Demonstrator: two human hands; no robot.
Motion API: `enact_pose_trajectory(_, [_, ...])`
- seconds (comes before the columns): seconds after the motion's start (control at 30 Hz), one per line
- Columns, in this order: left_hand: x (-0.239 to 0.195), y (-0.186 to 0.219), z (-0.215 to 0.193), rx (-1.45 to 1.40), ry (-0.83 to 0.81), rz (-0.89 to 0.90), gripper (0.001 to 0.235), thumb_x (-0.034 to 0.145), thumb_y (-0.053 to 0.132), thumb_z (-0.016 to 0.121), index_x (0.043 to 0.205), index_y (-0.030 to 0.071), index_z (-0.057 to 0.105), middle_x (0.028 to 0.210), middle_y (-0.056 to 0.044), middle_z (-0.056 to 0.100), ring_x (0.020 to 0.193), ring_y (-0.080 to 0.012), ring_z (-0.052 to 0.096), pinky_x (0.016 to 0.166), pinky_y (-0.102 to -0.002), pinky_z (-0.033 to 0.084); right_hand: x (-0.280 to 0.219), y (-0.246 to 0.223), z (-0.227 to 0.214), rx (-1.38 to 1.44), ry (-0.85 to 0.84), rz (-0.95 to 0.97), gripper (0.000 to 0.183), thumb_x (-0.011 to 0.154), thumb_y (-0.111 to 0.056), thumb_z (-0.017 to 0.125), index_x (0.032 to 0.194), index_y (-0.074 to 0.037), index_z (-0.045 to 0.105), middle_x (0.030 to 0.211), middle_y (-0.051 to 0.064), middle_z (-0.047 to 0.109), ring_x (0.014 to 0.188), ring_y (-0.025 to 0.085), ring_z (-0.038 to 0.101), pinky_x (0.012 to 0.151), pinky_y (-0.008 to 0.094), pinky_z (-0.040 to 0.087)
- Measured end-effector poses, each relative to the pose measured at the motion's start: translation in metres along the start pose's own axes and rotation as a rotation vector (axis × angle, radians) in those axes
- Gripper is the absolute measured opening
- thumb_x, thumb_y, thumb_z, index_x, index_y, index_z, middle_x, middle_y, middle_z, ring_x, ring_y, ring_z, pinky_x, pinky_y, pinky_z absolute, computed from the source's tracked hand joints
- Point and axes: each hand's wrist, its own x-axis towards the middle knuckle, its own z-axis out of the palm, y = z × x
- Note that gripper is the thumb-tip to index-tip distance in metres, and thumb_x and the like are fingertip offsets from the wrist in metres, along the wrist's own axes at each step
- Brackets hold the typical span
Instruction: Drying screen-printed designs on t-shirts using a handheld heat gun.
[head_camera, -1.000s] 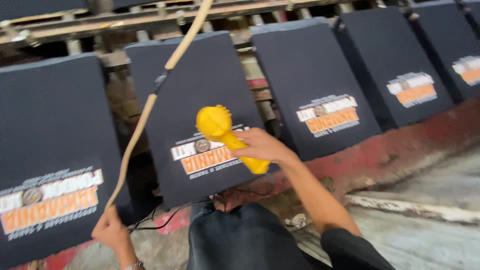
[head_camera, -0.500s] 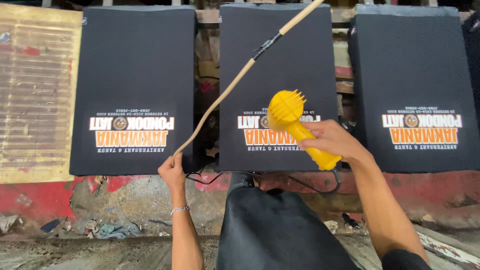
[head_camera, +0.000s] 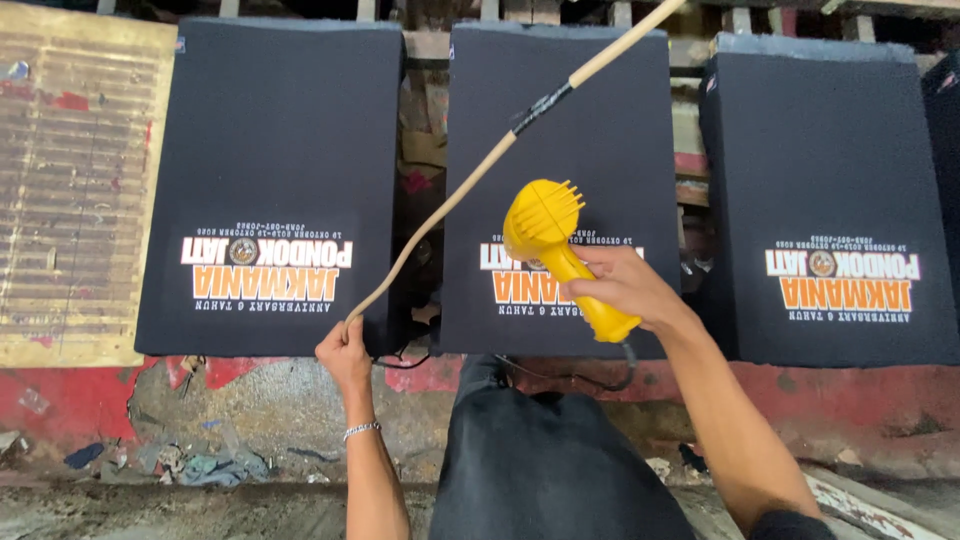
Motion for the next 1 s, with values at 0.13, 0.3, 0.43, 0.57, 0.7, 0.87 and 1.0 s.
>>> enact_pose_trajectory(0.13, [-0.003,-0.005,-0.004,0.011,-0.002,-0.002,0.059,0.094,0.025,0.074,0.056,0.014,0.031,0.046,-0.003,0.028,0.051,-0.0129,0.029,0.053,-0.031,0.032,0.008,0.014,-0.013,-0.063,-0.009,-0.027,0.069,0.072,-0.012,0.082,0.137,-0.001,0.064,0.081,0.026,0.072,0.056,0.032,0.07,0.052,0.041,0.057])
enact_pose_trajectory(0.3, [0.0,-0.02,0.0,-0.032,0.066,0.021,0.061,0.098,0.03,0.073,0.054,0.015,0.033,0.044,-0.001,0.027,0.048,-0.0135,0.024,0.051,-0.03,0.029,0.0,0.002,-0.002,-0.153,-0.081,0.011,0.075,0.065,-0.01,0.083,0.137,0.001,0.064,0.081,0.027,0.071,0.052,0.032,0.068,0.05,0.043,0.056])
enact_pose_trajectory(0.43, [-0.002,-0.02,0.001,-0.058,0.067,0.059,0.065,0.101,0.036,0.072,0.054,0.015,0.032,0.045,-0.001,0.028,0.047,-0.0128,0.027,0.051,-0.028,0.03,0.009,0.0,0.002,-0.142,-0.033,-0.061,0.069,0.071,-0.013,0.083,0.137,-0.006,0.066,0.085,0.026,0.071,0.061,0.032,0.067,0.057,0.043,0.054])
enact_pose_trajectory(0.57, [-0.001,-0.01,0.0,-0.109,0.036,0.116,0.065,0.098,0.031,0.074,0.055,0.015,0.029,0.046,-0.001,0.025,0.05,-0.0114,0.024,0.05,-0.029,0.028,0.002,0.002,-0.009,-0.208,-0.083,-0.043,0.07,0.07,-0.009,0.083,0.138,-0.004,0.064,0.088,0.028,0.073,0.059,0.034,0.069,0.055,0.044,0.055])
enact_pose_trajectory(0.7, [0.001,-0.014,-0.003,-0.113,0.017,0.128,0.067,0.099,0.034,0.075,0.054,0.016,0.029,0.045,0.0,0.025,0.048,-0.0122,0.024,0.049,-0.027,0.027,0.004,-0.008,0.009,-0.254,-0.142,-0.011,0.075,0.068,-0.012,0.084,0.139,0.001,0.062,0.09,0.028,0.074,0.061,0.033,0.07,0.057,0.044,0.056])
enact_pose_trajectory(0.87, [0.001,-0.015,-0.006,-0.109,0.023,0.159,0.063,0.096,0.019,0.075,0.055,0.014,0.028,0.046,-0.001,0.025,0.049,-0.013,0.026,0.049,-0.029,0.03,0.006,-0.009,0.001,-0.276,-0.082,-0.045,0.069,0.075,-0.015,0.083,0.14,-0.002,0.062,0.092,0.027,0.072,0.066,0.034,0.069,0.061,0.046,0.054])
enact_pose_trajectory(1.0, [0.001,-0.014,-0.004,-0.13,0.046,0.166,0.067,0.099,0.031,0.074,0.054,0.015,0.028,0.044,0.0,0.025,0.045,-0.0125,0.024,0.048,-0.027,0.027,0.005,-0.009,0.007,-0.276,-0.132,-0.029,0.075,0.071,-0.009,0.083,0.141,0.0,0.06,0.094,0.028,0.072,0.067,0.034,0.07,0.062,0.046,0.056])
